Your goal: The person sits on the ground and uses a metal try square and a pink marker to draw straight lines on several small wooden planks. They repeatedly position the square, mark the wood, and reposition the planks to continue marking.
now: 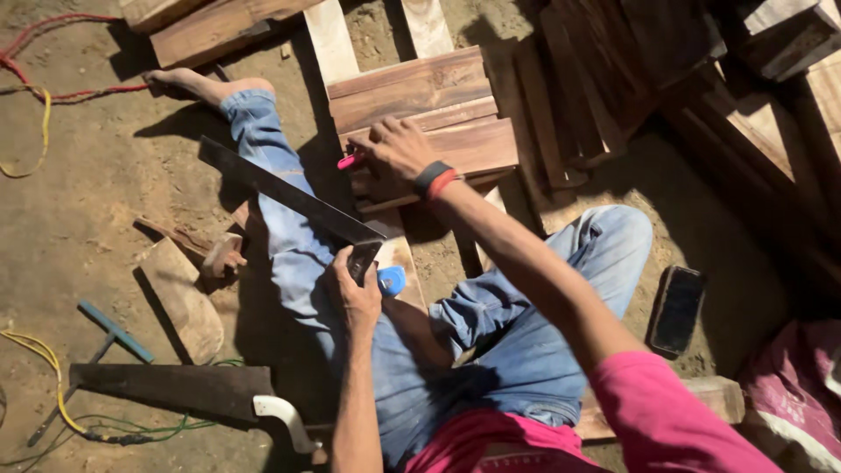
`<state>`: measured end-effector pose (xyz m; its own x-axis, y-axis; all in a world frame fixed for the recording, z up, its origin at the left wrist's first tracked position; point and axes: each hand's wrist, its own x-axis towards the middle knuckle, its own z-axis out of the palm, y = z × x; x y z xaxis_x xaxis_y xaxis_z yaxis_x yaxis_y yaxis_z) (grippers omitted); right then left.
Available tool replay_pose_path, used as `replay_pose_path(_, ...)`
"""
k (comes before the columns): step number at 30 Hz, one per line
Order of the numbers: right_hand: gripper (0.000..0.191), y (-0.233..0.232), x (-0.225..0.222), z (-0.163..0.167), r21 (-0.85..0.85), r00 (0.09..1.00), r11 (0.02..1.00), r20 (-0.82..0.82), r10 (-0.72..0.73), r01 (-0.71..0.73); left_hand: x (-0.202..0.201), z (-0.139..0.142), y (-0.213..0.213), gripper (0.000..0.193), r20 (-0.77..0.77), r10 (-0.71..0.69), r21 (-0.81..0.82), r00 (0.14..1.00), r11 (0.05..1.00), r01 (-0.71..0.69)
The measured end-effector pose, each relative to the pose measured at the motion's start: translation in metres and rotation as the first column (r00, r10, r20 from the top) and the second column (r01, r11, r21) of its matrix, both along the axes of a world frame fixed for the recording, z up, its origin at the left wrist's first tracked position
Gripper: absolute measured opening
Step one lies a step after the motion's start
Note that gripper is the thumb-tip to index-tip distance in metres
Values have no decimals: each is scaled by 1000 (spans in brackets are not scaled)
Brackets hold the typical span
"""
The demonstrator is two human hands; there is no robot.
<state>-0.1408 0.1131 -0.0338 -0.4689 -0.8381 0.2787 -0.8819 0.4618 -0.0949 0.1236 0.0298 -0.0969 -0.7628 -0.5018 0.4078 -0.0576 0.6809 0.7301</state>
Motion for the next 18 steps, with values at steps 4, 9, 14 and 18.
replay_pose_path(4, 108, 46, -35, 69, -271, 989, 953, -94, 111, -133, -5, -7, -6, 45, -39, -30, 60, 999, 998, 32)
replay_pose_path(9, 93, 161, -54, 138, -586, 800, 810, 473, 369, -28, -5, -9, -5, 54, -71, -8, 35, 997, 999, 10)
replay_pose_path(14, 105, 202, -42, 68, -407, 715, 895, 680, 162, 183, 0, -5, 0, 56, -177, 37, 143, 984, 990, -12)
replay_pose_path(18, 100, 225, -39, 13, -234, 759, 923, 645, -89, 307, 3, -1, -1, 54, -129, 64, 33, 990, 998, -61)
